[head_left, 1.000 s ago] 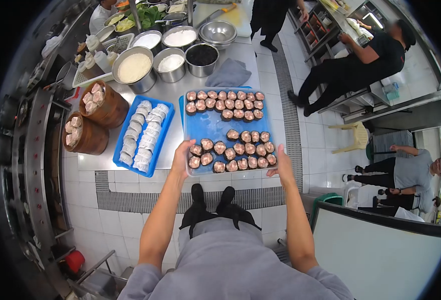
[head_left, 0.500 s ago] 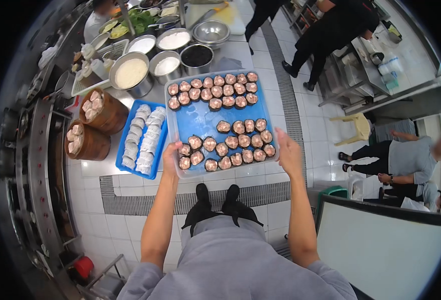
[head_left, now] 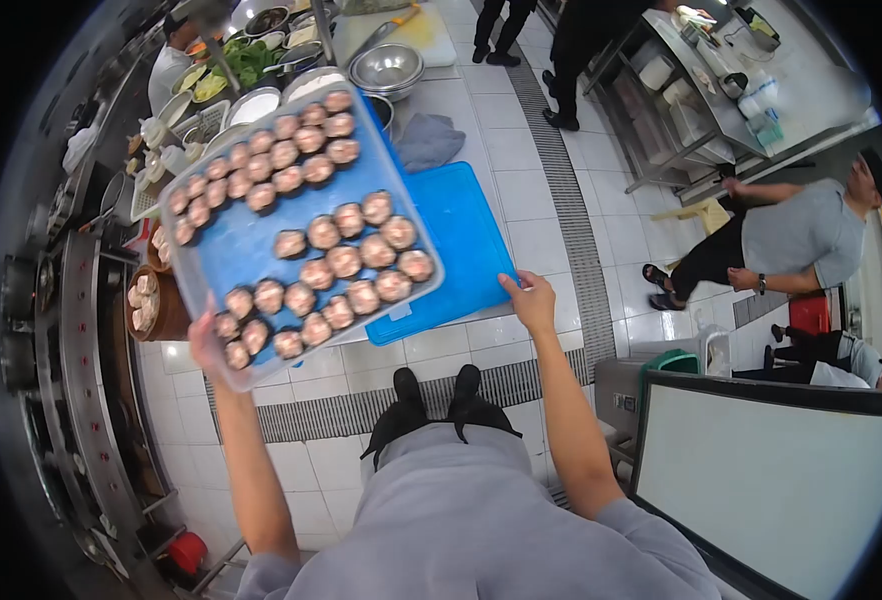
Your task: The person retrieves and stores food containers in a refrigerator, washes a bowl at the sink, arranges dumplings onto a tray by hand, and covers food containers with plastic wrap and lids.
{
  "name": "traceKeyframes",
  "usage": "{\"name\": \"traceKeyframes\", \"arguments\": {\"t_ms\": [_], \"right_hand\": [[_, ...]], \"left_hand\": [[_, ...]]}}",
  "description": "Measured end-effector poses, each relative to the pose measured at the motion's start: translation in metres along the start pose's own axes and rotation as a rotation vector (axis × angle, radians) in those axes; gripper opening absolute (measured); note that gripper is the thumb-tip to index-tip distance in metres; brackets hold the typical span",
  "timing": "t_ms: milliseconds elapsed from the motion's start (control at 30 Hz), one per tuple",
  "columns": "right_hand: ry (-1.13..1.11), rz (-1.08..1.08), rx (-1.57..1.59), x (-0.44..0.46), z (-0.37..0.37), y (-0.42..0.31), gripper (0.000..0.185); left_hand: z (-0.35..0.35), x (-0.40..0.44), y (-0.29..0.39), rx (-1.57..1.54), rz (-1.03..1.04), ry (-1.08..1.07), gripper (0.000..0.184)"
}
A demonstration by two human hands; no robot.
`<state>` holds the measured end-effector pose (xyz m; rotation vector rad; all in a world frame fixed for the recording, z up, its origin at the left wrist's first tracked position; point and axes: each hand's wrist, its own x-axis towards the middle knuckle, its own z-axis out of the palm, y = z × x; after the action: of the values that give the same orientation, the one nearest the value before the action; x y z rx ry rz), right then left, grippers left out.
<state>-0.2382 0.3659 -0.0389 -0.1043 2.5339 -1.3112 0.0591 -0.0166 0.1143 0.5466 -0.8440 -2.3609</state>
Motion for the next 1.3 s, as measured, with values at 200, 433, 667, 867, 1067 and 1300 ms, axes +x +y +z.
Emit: {"name": "traceKeyframes", "arguments": {"t_ms": [200,433,667,867,1067,1300], "right_hand": [[0.257,-0.085,-0.109,-0.016,-0.002,-0.015,0.049],[0.231,0.022,-0.176,-0.018,-0.002,-0.016,0.061],[0.170,0.211,0.124,-0.001,0.012,-0.007,0.058],[-0.023,0.376,0.475,-0.006,0.007,-0.047,0.038],[-0.078,0.177,0.667,-0.020,-0.004,-0.096,0.022],[-0.072,-0.067,0.974,-0.036,-0.007,-0.130,0.023]], "left_hand": [[0.014,-0.041,0.022,0.056,0.123,0.067,0.056],[0.014,-0.063,0.004,0.038,0.146,0.171,0.057],[0.015,-0.057,0.003,-0.031,0.085,0.113,0.059],[0.000,-0.048,0.010,-0.046,0.068,0.069,0.057],[0.004,-0.045,0.009,-0.043,0.072,0.045,0.056],[0.012,-0.047,0.007,-0.067,0.074,0.012,0.059]]}}
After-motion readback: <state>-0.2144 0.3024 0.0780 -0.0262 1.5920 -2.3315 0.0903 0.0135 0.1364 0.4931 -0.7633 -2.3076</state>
